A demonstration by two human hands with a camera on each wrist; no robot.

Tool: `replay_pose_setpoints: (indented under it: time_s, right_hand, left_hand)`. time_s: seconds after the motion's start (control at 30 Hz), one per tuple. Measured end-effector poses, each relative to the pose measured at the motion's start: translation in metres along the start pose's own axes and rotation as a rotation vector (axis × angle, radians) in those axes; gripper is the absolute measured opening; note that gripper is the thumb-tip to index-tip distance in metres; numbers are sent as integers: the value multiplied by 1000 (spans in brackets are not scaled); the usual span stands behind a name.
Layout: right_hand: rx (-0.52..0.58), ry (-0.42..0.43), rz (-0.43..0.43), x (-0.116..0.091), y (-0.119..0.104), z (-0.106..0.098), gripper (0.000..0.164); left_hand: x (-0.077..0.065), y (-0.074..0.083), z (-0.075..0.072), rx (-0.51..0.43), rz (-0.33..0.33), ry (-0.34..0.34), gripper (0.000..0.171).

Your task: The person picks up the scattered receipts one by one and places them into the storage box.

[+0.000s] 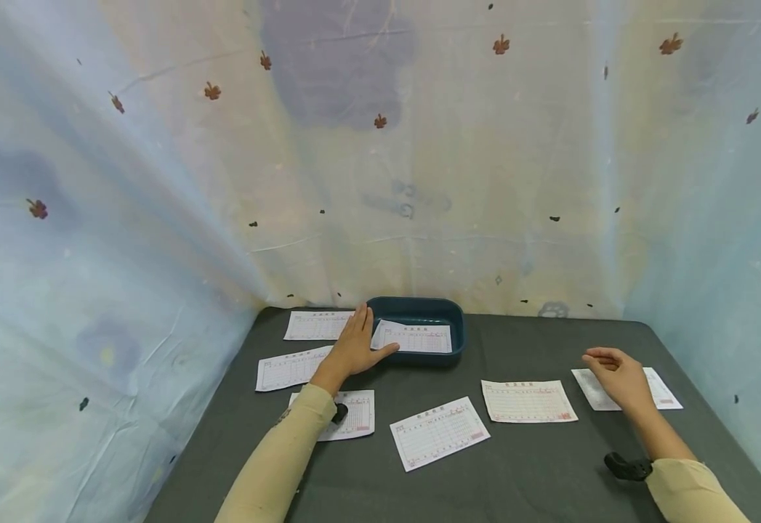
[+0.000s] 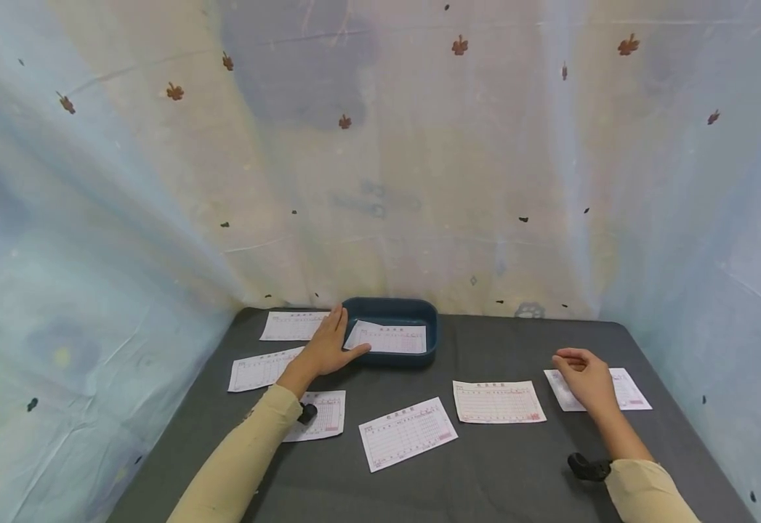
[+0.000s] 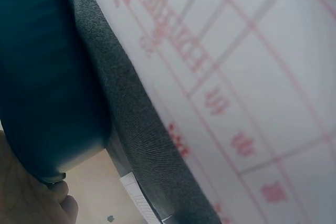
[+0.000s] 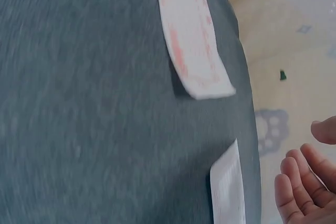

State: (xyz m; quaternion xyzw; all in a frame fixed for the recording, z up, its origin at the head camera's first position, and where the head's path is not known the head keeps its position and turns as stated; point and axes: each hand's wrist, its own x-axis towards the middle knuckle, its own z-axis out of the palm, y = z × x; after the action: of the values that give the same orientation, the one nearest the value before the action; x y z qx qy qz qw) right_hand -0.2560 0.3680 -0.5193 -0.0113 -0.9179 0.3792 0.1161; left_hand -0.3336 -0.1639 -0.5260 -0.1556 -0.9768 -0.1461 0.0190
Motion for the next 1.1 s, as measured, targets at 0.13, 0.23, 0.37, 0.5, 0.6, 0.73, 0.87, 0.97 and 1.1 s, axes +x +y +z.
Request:
replay_pose_setpoints:
  time_s: [0.13, 0.23, 0.37, 0.5, 0.6, 0.73, 0.87, 0.97, 1.1]
  right_hand:
    - [-29, 20, 9, 0, 10, -7, 47]
    - [-48, 34, 18, 1, 18, -13, 47]
    - [-89, 42, 49, 1, 28, -20, 49]
    - [-115, 40, 95, 2, 36, -25, 52]
    - [-136, 31, 120, 2, 41, -30, 55]
    - [-191, 18, 119, 1, 47, -38, 61]
    - [-234, 4, 140, 0, 50, -44, 66]
    - [-258, -23, 166, -2, 51, -48, 70]
    - [-283, -72, 224, -3, 54, -50, 77]
  left_hand:
    - [0, -2, 2, -6, 2, -5, 115]
    - [0, -2, 2, 4, -3, -10, 116]
    - [0, -1, 2, 23, -11, -14, 116]
    - [1, -2, 4, 26, -12, -14, 116]
    - [1, -3, 4, 27, -9, -19, 117]
    - [0, -2, 2, -11, 2, -12, 119]
    - [-1, -1, 1, -35, -1, -17, 121]
    - [-1, -2, 2, -17, -10, -23, 120]
    - [-1, -1, 1, 6, -15, -21, 117]
